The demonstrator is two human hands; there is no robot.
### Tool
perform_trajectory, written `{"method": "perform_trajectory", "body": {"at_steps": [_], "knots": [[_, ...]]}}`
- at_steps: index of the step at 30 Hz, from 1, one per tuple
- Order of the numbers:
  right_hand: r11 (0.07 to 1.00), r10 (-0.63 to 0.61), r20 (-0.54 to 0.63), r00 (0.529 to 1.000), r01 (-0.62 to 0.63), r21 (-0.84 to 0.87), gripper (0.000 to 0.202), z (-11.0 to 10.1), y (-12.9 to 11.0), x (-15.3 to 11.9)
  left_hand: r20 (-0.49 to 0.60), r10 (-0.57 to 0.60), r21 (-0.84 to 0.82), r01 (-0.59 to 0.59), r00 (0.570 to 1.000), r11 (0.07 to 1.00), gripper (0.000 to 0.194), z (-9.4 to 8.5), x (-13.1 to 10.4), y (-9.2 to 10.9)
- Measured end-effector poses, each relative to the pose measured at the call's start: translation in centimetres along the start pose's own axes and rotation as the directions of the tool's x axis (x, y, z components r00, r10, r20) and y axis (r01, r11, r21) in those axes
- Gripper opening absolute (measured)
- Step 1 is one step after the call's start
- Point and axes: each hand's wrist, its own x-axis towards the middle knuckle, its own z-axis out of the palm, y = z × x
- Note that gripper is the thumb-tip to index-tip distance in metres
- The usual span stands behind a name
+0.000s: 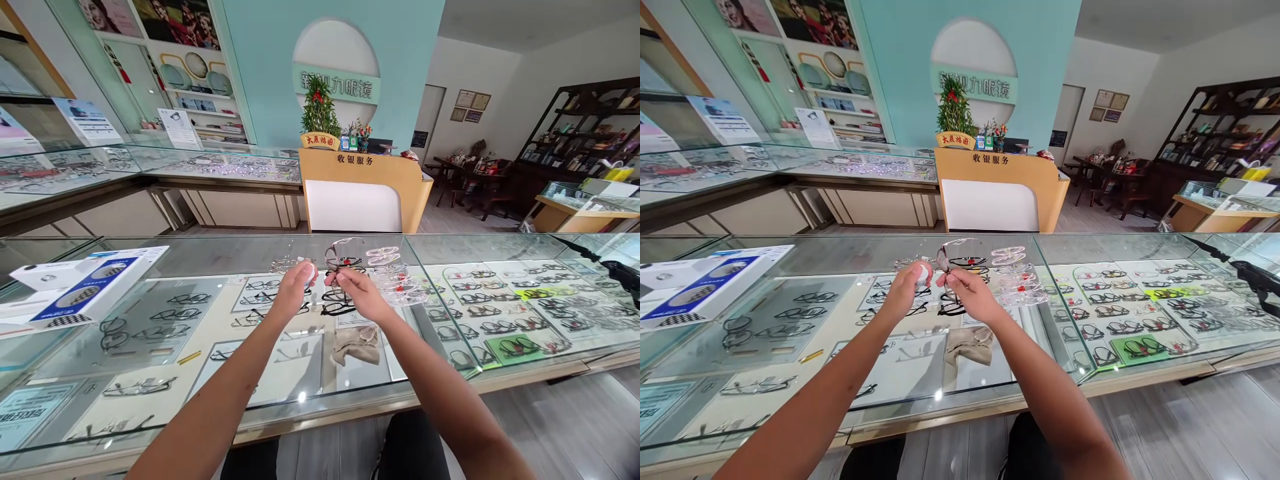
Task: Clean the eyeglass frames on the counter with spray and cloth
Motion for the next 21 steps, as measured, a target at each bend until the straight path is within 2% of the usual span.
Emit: {"method": "perform_trajectory", "body": {"at_steps": [5, 12, 15, 21], "knots": [[1.000, 0.007, 0.076, 0.997, -0.008, 0.022, 0.058, 0.1, -0.5, -0.3, 0.039, 0.032, 0.093, -0.036, 0.999, 0.995, 0.048, 0.2, -0.2, 0.6], [0.999, 0.012, 0.108, 0.994, -0.018, 0.050, 0.057, 0.3, -0.5, -0.3, 0.094, 0.043, 0.030, -0.046, 0.995, 0.998, 0.046, 0.4, -0.4, 0.5], [0.994, 0.035, 0.069, 0.997, -0.042, 0.104, 0.059, 0.1, -0.5, -0.2, 0.089, 0.018, 0.016, -0.019, 0.996, 1.000, 0.049, 0.4, -0.5, 0.8], [0.985, 0.090, -0.098, 0.991, -0.074, 0.157, 0.057, -0.4, -0.6, 0.2, 0.128, -0.007, 0.044, 0.001, 0.992, 0.999, 0.051, 1.1, -1.0, 0.1]]}}
